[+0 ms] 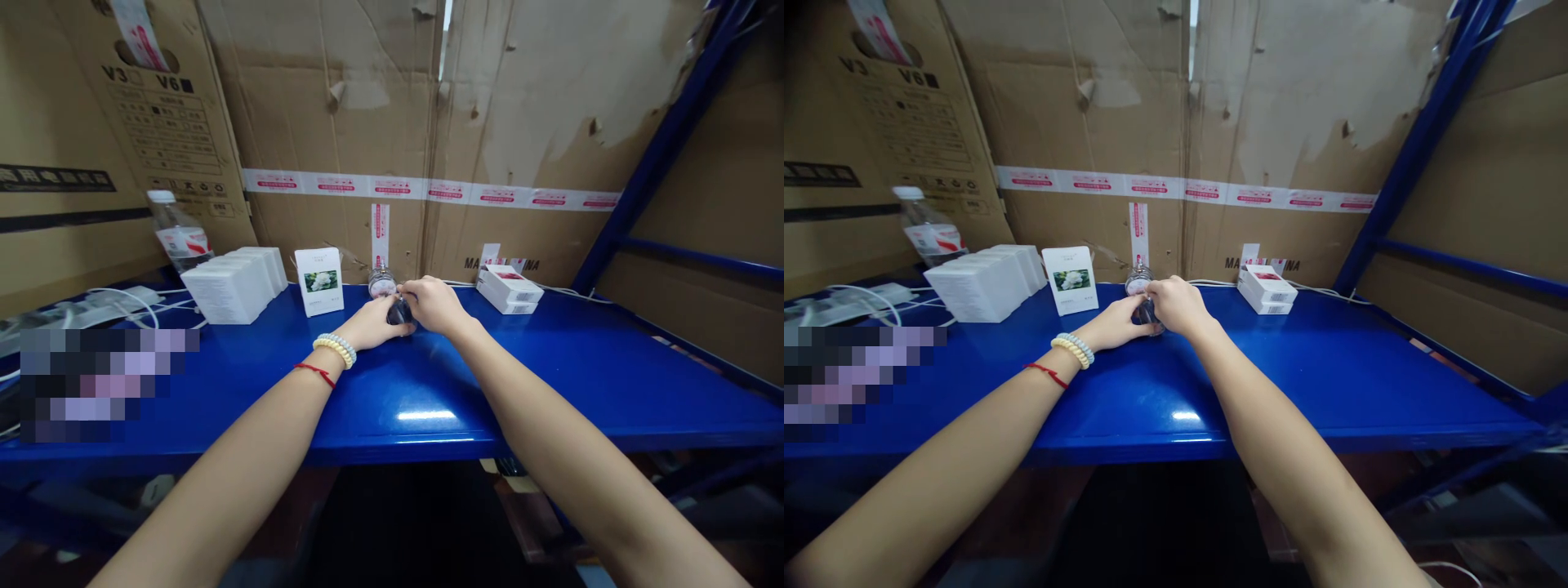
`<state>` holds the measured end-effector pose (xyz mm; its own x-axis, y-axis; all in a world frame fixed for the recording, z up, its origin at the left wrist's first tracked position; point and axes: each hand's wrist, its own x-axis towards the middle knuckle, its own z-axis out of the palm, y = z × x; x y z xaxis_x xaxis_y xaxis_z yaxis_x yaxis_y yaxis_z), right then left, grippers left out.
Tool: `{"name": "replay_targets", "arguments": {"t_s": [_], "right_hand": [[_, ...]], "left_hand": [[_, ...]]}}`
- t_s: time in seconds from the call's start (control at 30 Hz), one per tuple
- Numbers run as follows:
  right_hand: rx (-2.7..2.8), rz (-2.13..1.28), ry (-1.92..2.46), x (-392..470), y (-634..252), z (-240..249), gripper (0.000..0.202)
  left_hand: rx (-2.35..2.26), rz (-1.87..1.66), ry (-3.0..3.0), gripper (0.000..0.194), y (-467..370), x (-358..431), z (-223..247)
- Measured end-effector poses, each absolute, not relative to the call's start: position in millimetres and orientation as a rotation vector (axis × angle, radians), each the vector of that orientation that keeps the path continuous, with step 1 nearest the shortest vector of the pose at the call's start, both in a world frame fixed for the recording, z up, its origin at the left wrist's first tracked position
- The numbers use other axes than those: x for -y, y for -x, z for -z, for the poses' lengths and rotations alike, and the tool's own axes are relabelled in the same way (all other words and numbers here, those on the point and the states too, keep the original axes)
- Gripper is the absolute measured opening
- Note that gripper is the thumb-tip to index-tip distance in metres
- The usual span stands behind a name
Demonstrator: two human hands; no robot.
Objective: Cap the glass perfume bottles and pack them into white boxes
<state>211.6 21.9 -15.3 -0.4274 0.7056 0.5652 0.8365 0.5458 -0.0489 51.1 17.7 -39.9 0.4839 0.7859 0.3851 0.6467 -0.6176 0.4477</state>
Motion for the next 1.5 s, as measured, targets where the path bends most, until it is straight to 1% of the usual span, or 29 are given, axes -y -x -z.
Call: {"name": "replay_targets", "arguments": {"t_s": [0.13, 0.57, 0.67, 0.77, 0.83, 0.93, 1.03, 1.5], "right_hand": [[2.230, 0.294, 1.244, -23, -212, 16, 0.027], [2.129, -0.028, 1.048, -34, -216, 23, 0.022], [2.170, 0.062, 1.102, -32, -216, 22, 0.025], [2.235, 0.226, 1.181, -27, -214, 19, 0.028], [2.248, 0.269, 1.205, -25, -213, 18, 0.029], [2.224, 0.165, 1.177, -26, -213, 19, 0.029], [2.190, 0.050, 1.111, -30, -215, 20, 0.027], [2.192, -0.125, 0.994, -34, -222, 17, 0.025]], "left_hand": [[-1.217, -0.825, -2.493, 0.047, -50, -19, 40], [-1.208, -0.826, -2.469, 0.048, -51, -15, 39], [-1.209, -0.823, -2.455, 0.046, -51, -15, 39], [-1.230, -0.818, -2.442, 0.047, -51, -15, 40], [-1.241, -0.819, -2.439, 0.049, -51, -15, 40], [-1.226, -0.821, -2.443, 0.051, -51, -14, 40], [-1.205, -0.829, -2.450, 0.049, -51, -14, 40], [-1.232, -0.834, -2.461, 0.051, -51, -16, 44]]}}
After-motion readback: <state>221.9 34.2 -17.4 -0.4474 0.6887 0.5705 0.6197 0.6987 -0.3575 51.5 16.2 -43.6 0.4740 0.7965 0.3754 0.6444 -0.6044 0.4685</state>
